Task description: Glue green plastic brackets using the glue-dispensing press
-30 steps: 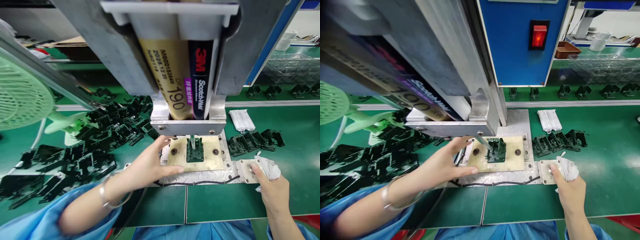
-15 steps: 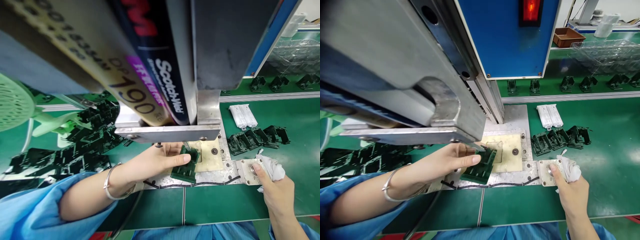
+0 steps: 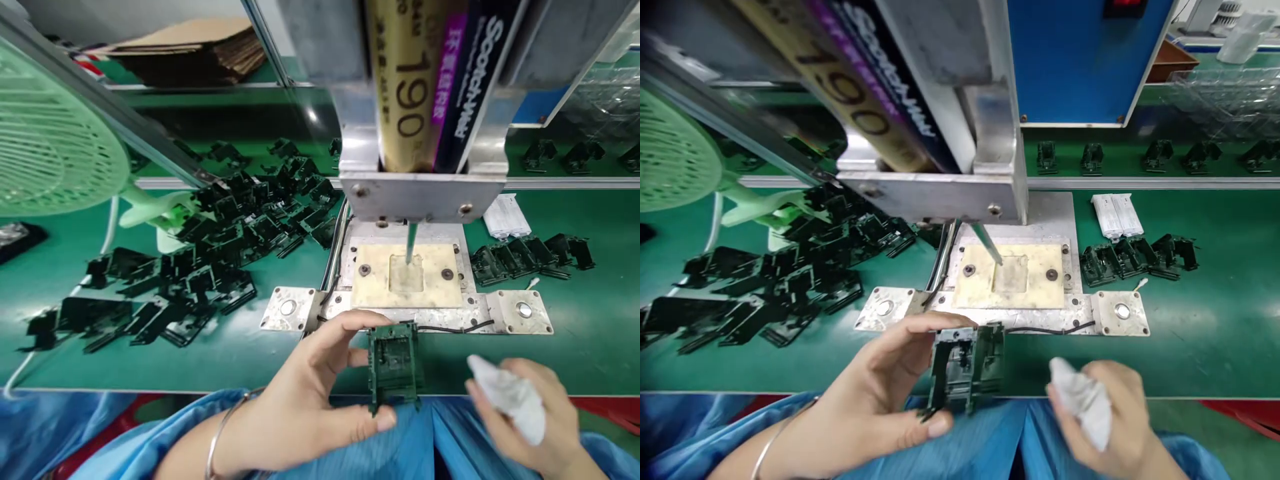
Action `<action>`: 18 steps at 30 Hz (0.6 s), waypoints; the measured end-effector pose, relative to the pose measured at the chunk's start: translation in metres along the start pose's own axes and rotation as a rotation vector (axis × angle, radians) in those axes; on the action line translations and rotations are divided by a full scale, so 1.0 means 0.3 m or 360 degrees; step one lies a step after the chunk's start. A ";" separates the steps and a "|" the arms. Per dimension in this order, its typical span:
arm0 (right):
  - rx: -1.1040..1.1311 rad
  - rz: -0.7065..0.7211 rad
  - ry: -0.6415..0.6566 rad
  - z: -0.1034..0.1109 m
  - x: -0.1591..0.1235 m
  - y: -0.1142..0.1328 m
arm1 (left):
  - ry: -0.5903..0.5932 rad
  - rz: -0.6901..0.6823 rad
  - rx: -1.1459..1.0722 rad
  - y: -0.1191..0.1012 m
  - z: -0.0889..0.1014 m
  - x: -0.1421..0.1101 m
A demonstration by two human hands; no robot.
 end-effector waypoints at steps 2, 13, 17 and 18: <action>0.0418 0.0203 0.0342 -0.026 0.023 0.101 | 0.0047 -0.0172 0.0056 -0.004 -0.024 -0.015; 0.0446 0.0443 0.0340 -0.080 0.113 0.224 | 0.0026 -0.0642 0.0480 -0.040 -0.041 -0.019; 0.0475 0.0223 0.0305 -0.068 0.115 0.160 | -0.0013 -0.0574 0.0462 -0.039 -0.026 -0.025; 0.0384 0.0097 0.0173 -0.055 0.099 0.123 | -0.0025 -0.0553 0.0468 -0.039 -0.009 -0.022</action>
Point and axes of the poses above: each hand's wrist, its own x-axis towards the middle knuckle, its own z-axis out of the back of the hand, y = z × x, the point moved 3 cm from there along x, towards the middle knuckle, and after that the axes turned 5 degrees about -y, right-handed, at the moved point
